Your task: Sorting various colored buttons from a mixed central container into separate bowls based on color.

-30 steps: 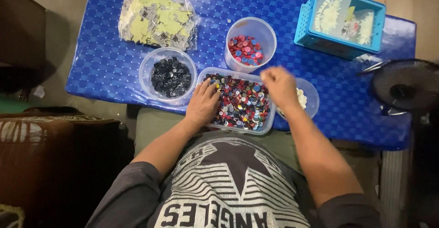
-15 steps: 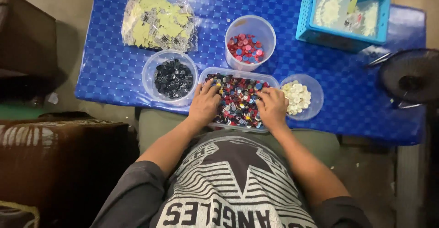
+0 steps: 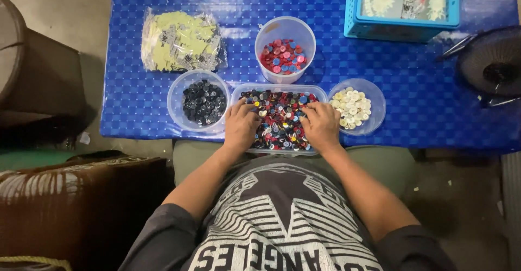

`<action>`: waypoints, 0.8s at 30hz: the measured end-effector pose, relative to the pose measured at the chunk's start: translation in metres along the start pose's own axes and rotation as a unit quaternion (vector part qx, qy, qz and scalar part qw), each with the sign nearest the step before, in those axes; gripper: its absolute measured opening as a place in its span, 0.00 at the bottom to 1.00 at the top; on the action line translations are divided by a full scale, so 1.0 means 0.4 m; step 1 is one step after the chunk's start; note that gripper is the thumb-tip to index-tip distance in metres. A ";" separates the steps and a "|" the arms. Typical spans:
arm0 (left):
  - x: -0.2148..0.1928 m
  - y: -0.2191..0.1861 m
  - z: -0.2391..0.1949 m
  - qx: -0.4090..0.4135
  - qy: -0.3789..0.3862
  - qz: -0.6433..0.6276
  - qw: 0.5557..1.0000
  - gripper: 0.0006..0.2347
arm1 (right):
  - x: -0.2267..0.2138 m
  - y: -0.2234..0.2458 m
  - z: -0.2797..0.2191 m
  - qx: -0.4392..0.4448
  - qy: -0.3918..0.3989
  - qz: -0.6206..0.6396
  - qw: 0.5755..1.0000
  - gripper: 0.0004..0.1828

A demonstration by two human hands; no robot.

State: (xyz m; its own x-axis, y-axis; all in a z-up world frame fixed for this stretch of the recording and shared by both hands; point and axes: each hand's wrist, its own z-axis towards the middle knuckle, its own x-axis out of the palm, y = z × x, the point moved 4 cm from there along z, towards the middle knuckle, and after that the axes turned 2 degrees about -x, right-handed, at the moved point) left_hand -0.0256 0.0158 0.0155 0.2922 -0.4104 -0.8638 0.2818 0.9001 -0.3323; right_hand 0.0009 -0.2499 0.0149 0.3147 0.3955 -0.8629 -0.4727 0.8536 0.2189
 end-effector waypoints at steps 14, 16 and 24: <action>-0.070 -0.018 0.028 -0.434 0.097 -0.516 0.732 0.12 | 0.000 0.001 -0.003 -0.003 -0.008 0.006 1.000 0.11; -0.090 -0.027 0.040 -0.433 0.098 -0.524 0.727 0.11 | -0.004 0.002 0.001 -0.004 -0.013 0.006 1.000 0.10; -0.082 -0.030 0.046 -0.428 0.088 -0.559 0.705 0.10 | 0.008 -0.001 -0.006 -0.001 -0.019 0.011 1.000 0.10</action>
State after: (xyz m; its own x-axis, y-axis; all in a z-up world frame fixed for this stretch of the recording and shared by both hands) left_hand -0.0217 0.0159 0.0547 0.1857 -0.9765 0.1095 -0.4318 -0.1812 -0.8836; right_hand -0.0001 -0.2500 0.0111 0.3356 0.4260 -0.8402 -0.4816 0.8441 0.2356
